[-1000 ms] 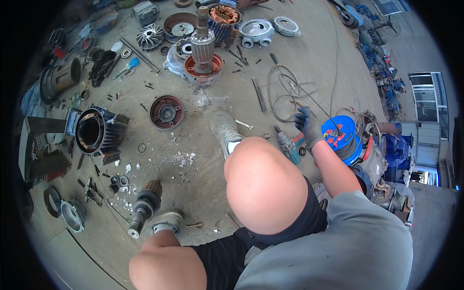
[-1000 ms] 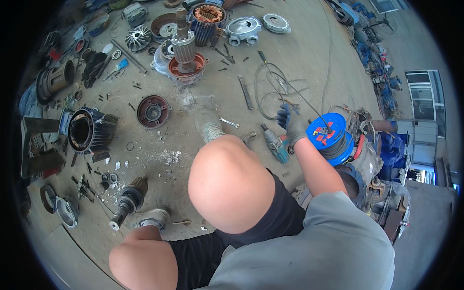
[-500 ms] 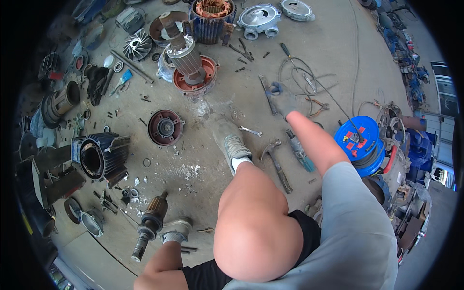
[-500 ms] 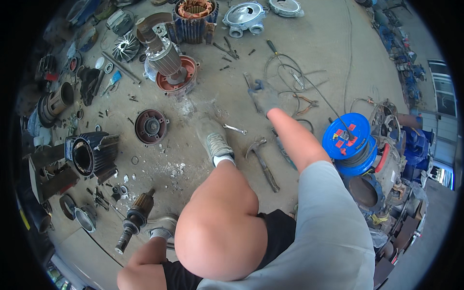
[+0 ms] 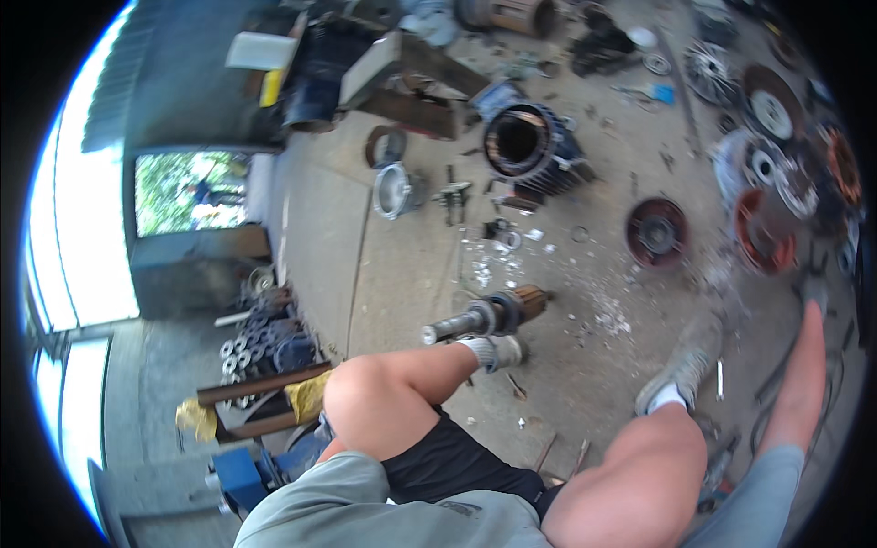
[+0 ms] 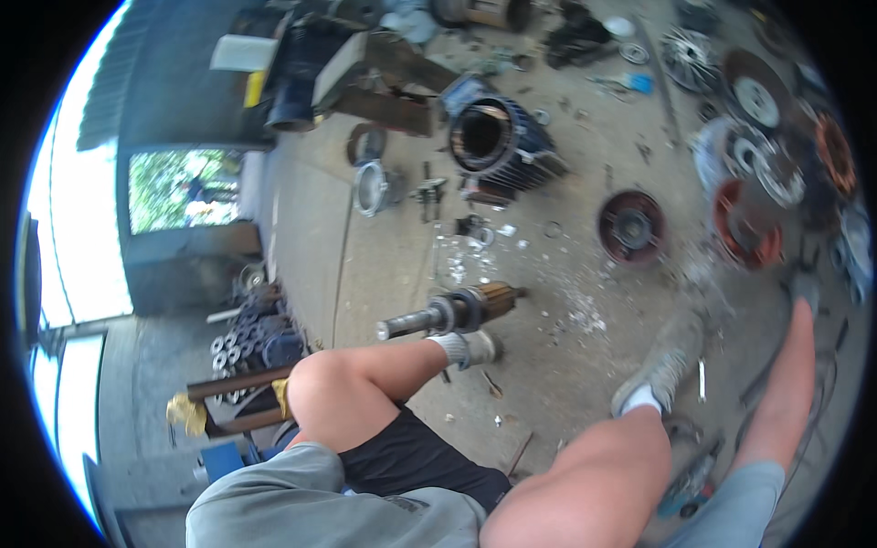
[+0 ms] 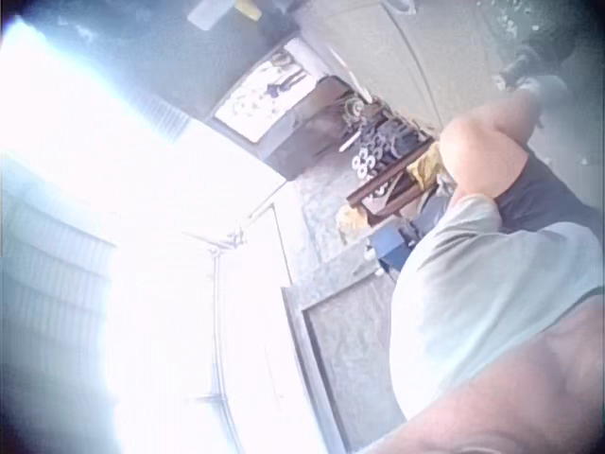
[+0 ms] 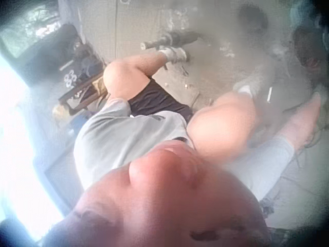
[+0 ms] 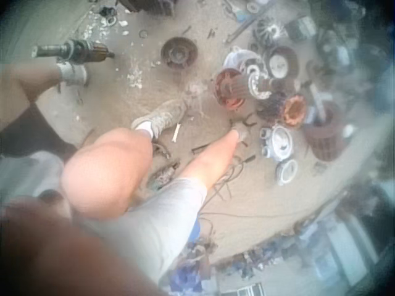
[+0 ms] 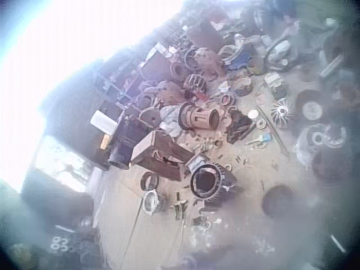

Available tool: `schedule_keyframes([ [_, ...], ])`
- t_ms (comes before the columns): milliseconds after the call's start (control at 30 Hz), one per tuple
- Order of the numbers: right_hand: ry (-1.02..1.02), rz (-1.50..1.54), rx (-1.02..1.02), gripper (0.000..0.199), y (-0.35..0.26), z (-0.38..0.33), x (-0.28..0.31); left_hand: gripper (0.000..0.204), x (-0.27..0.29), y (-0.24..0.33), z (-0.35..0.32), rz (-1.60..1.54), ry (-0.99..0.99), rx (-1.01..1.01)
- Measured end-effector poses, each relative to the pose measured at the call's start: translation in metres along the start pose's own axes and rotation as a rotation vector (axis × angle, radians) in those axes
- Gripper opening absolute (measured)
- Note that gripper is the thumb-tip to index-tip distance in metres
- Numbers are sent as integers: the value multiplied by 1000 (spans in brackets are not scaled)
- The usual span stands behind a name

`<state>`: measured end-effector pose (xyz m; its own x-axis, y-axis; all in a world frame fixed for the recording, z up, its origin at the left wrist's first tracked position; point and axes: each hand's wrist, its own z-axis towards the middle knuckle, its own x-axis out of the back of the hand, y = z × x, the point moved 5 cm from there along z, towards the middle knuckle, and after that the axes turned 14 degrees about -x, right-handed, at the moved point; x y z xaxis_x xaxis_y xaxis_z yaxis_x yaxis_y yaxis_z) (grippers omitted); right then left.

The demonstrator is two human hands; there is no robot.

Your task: The person sits on the floor and uses a small metal tool to scrape and clean a cylindrical motor component. They rotate the part, wipe it with a cloth, and continue scraping different areas. The person then picks up a larger motor assembly, inspects it, and sets it down before resuming cleaning the smaller component.

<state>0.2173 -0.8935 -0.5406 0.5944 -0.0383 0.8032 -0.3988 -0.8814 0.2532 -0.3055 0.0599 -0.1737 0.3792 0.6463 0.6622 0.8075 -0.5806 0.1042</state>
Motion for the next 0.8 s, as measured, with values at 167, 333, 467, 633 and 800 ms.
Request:
schedule_keyframes([
  [167, 66, 337, -254, 70, 30, 20, -29, 33, -55, 63, 38, -6, -100, -119],
  [333, 308, 305, -33, 66, 14, 1, -4, 33, -106, 148, 81, -11, -153, -288],
  [467, 161, 512, -359, 65, 24, -5, 2, 33, -125, 187, 94, -3, -163, -337],
  [633, -47, 243, -178, 58, 12, 7, -4, 32, -124, 191, 90, 3, -166, -333],
  [800, 131, 505, -161, 56, 23, -15, 1, 32, -131, 192, 104, -18, -161, -345],
])
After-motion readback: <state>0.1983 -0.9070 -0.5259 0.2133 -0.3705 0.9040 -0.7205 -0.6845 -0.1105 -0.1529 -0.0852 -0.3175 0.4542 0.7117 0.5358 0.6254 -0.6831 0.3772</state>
